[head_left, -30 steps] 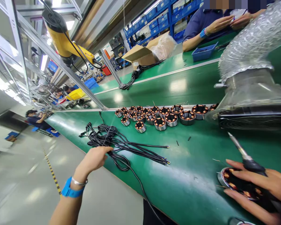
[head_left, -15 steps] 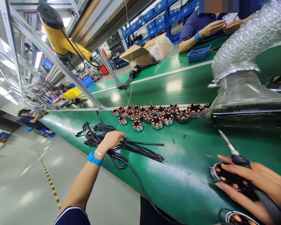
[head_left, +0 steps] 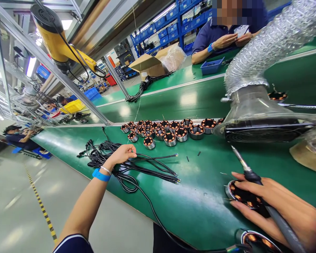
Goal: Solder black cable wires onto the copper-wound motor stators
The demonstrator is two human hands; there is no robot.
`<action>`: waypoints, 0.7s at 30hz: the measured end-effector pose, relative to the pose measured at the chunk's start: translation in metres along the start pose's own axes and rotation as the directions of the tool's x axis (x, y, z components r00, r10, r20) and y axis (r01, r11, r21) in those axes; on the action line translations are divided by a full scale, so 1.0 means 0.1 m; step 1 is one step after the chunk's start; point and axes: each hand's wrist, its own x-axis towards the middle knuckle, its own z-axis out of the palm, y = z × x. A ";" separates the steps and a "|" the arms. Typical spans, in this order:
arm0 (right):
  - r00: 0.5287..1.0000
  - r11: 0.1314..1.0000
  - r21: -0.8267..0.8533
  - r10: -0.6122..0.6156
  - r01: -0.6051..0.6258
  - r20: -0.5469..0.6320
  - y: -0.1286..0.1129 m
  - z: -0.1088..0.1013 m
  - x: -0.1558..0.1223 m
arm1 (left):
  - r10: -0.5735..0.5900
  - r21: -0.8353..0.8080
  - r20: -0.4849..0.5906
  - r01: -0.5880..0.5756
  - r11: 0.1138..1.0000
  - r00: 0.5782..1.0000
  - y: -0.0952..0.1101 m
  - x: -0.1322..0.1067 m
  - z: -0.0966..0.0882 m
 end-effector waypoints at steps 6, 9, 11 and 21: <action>0.959 0.974 0.015 -0.226 0.227 0.171 0.17 -0.04 -0.03 | 0.058 0.011 -0.105 -0.057 0.998 0.993 0.31 -0.13 0.16; 0.953 0.970 0.034 -0.244 0.242 0.178 0.11 -0.08 0.03 | 0.102 0.081 -0.062 -0.097 0.992 0.993 0.55 -0.12 0.30; 0.954 0.969 0.077 -0.246 0.236 0.173 0.05 -0.10 0.07 | 0.147 0.112 -0.036 -0.142 0.983 0.988 0.76 -0.07 0.41; 0.956 0.970 0.119 -0.230 0.210 0.184 0.00 -0.14 0.11 | 0.361 0.138 0.241 -0.400 0.906 0.901 1.62 0.29 0.88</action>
